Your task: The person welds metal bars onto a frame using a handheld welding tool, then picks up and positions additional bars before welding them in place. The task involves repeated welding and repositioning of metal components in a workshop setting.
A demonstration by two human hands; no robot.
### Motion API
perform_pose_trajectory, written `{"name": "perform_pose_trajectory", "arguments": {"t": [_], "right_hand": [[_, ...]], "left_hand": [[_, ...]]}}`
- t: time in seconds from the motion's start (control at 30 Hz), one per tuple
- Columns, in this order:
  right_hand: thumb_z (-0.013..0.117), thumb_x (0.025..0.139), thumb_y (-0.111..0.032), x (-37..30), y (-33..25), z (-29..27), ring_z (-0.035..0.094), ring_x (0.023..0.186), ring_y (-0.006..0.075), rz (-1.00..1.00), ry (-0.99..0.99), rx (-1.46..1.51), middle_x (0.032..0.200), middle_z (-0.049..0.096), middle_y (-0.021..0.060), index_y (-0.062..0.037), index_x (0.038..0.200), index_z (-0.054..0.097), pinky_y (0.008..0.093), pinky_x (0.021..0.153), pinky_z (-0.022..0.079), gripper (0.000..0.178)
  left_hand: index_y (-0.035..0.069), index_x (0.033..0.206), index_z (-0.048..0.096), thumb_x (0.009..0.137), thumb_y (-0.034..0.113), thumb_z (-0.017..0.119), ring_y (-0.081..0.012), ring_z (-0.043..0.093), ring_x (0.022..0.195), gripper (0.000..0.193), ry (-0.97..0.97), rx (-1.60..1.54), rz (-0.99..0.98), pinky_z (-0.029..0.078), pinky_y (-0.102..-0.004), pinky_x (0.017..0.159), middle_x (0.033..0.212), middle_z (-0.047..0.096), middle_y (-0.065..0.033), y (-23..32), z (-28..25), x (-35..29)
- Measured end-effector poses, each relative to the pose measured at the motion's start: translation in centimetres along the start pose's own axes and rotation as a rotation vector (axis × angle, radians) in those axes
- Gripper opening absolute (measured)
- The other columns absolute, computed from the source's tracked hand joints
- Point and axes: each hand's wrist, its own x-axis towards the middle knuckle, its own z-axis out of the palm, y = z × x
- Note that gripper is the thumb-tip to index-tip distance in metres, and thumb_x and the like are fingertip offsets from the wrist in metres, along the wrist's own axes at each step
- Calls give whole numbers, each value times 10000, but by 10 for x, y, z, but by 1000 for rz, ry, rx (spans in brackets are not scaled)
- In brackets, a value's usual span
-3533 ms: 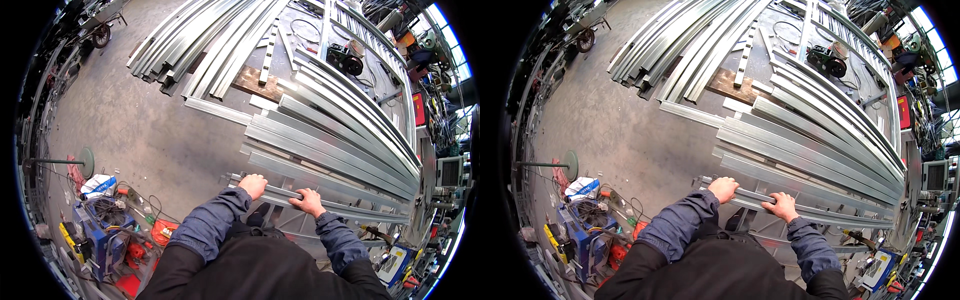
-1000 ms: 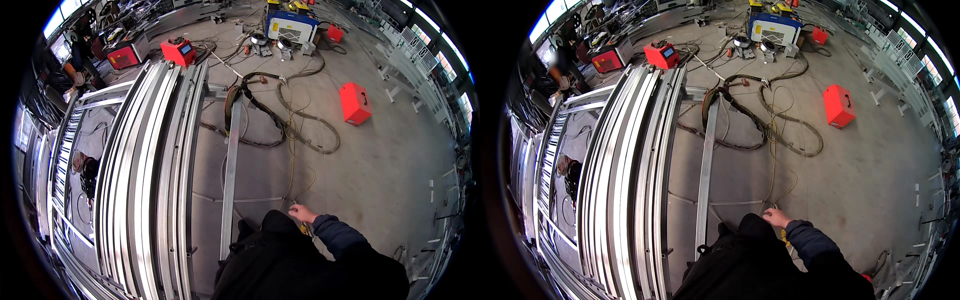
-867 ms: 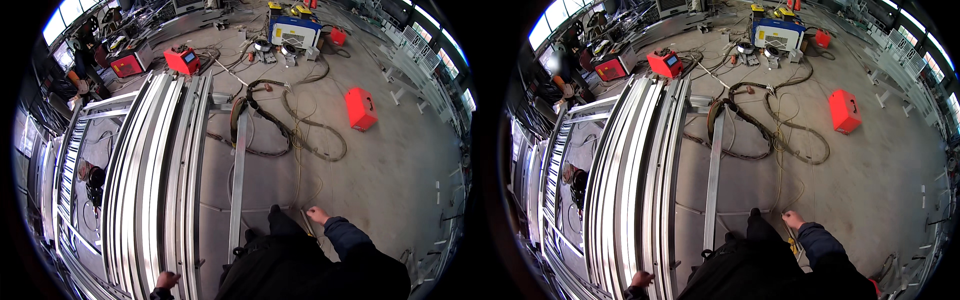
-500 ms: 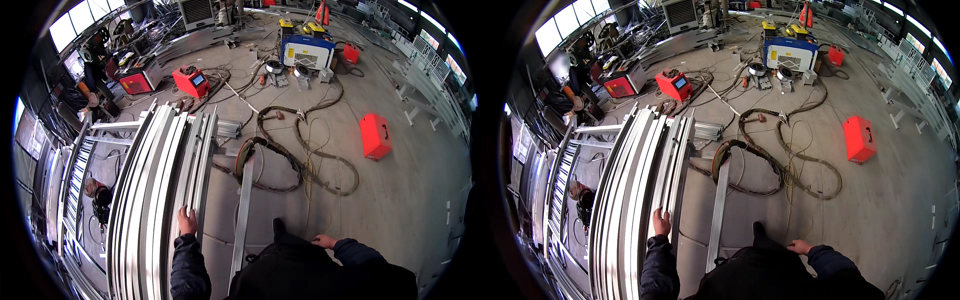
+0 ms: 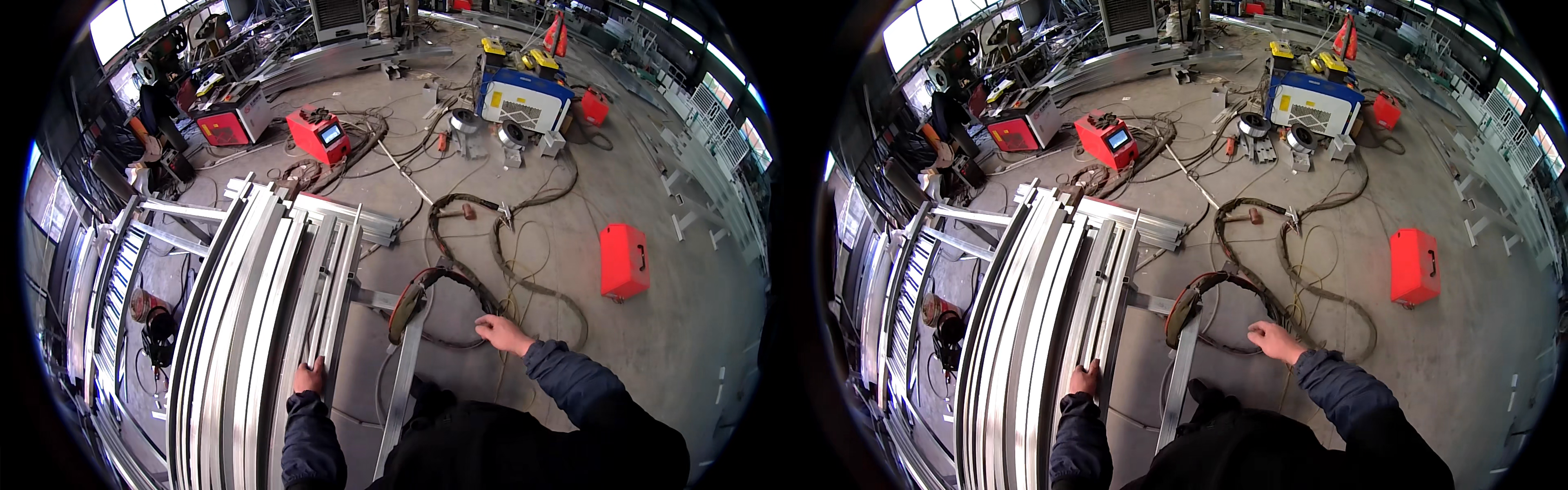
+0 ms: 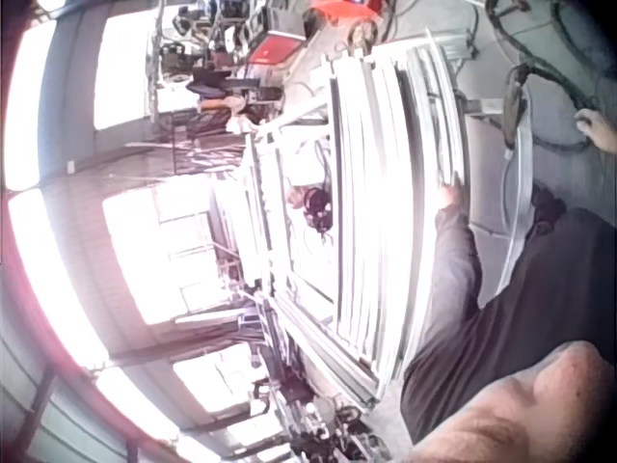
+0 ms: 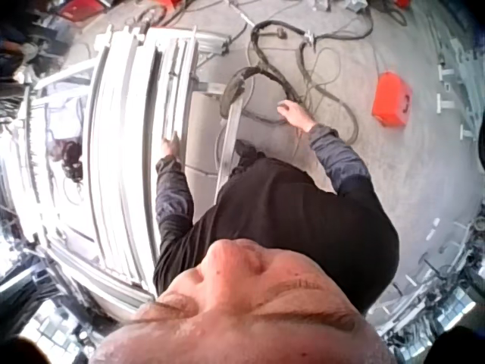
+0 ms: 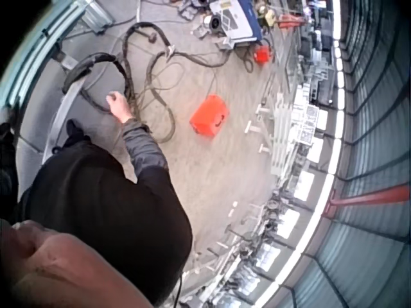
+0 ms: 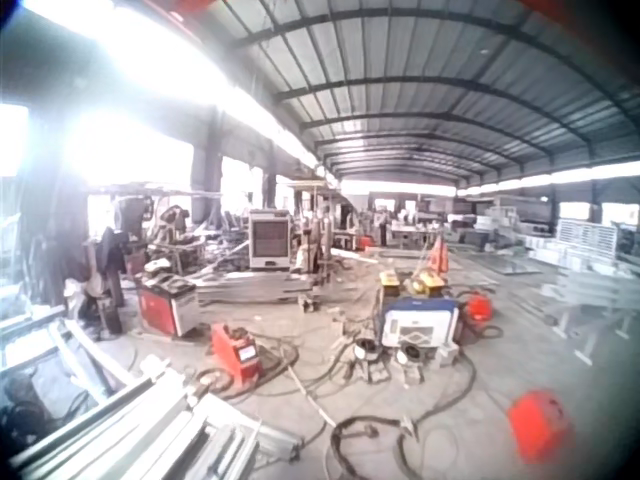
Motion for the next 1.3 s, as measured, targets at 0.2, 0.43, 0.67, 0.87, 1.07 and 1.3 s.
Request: {"name": "perform_pose_trajectory", "arguments": {"t": [0.2,0.43,0.67,0.87,1.07,1.3], "right_hand": [[682,1087,-269,67,-55,41,670,878,119,171,-203,233,1027,739,19,18,1320,722,315,809,562,371],[709,1044,-520,294,-154,101,604,1327,315,162,-178,212,1493,583,258,87,1569,461,440,1105,506,841],[705,1007,-631,453,-226,194,479,1529,429,319,-159,251,1653,439,349,161,1601,342,485,1214,448,1055],[734,1023,-561,479,-183,222,612,1399,379,214,-215,499,1506,622,266,98,1529,474,464,1108,520,870],[713,1019,-605,495,-208,190,414,1563,355,275,-197,505,1700,395,252,29,1716,159,472,1264,349,1093],[753,1039,-360,632,-202,147,660,899,216,480,-212,1194,1006,655,50,-101,1163,559,404,846,570,347]], "left_hand": [[-51,1318,723,885,746,748,-450,735,1169,907,-24,-91,-119,562,-511,1013,1204,769,-299,6,1,11],[-43,1317,735,882,709,760,-425,753,1116,869,-85,-169,-143,576,-493,964,1164,779,-280,7,-1,25],[-42,1281,746,931,555,809,-305,779,875,694,-171,-263,-148,595,-429,811,947,802,-205,8,-9,35],[-10,1235,768,902,545,820,-316,742,797,649,-161,-270,-257,578,-451,755,889,778,-187,-6,12,38],[1,1216,777,910,490,835,-295,701,773,580,-165,-314,-302,564,-433,746,902,756,-148,5,11,32],[-16,1236,745,898,437,853,-322,662,867,576,-209,-271,-291,528,-441,794,996,705,-174,-1,11,46]]}}
